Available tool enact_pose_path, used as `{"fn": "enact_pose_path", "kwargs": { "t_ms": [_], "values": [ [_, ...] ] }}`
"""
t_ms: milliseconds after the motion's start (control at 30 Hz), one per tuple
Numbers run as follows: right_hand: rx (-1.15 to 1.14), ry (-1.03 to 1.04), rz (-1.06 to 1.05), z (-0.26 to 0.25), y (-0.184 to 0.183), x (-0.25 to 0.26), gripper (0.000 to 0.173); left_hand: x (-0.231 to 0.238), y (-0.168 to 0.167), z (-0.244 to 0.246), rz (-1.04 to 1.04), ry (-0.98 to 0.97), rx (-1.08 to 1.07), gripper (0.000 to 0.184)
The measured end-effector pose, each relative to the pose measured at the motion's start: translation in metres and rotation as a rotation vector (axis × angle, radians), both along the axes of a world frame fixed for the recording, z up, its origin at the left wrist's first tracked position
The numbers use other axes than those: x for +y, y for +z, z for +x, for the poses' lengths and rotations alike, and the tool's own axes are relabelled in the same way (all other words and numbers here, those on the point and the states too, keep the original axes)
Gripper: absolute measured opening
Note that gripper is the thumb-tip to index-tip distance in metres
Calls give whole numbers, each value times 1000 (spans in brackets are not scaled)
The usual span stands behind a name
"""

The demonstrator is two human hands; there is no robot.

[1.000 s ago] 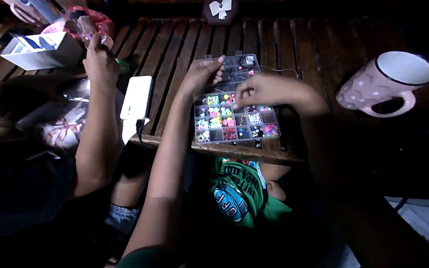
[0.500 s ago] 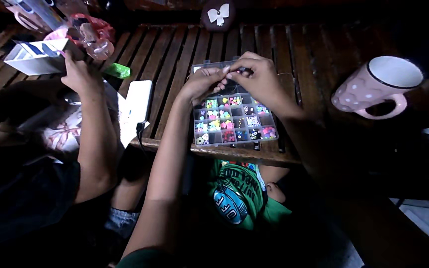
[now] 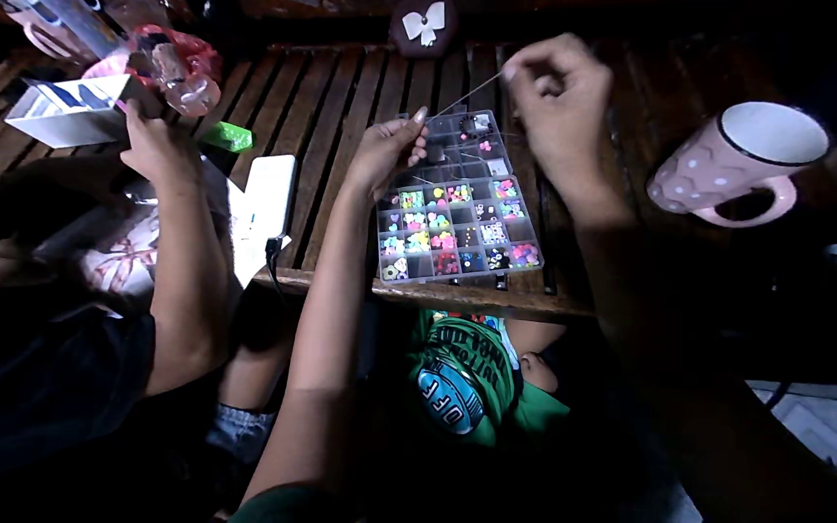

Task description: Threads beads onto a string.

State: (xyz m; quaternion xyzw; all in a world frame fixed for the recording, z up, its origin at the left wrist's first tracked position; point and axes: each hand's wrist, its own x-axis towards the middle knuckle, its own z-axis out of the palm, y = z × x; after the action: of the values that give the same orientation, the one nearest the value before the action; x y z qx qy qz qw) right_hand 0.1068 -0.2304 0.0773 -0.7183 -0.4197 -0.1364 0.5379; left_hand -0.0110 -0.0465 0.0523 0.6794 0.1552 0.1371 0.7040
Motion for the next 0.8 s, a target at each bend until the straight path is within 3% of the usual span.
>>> {"fn": "enact_pose_path", "kwargs": {
  "t_ms": [200,267,400,500,600,700,800],
  "values": [
    [-32,-159,351,21,15,-15,18,-3,1,1,20,20,20,27],
    [-88,-37,234,13,19,-21,20,-2,0,1,14,21,26,27],
    [-155,353,-394,-28,18,-41,15,-2,-1,2,16,21,34,26],
    [-197,351,-708,-56,-3,-50,12,-3,1,2,43,20,55,25],
    [-233,264,-676,-74,-29,-56,11,-5,1,0,62,11,74,24],
    [-173,202,-640,-83,-31,-62,19,-4,-1,1,67,23,74,25],
    [-6,-23,-494,-81,-24,-92,33,-1,-4,0,35,28,60,24]
  ]
}}
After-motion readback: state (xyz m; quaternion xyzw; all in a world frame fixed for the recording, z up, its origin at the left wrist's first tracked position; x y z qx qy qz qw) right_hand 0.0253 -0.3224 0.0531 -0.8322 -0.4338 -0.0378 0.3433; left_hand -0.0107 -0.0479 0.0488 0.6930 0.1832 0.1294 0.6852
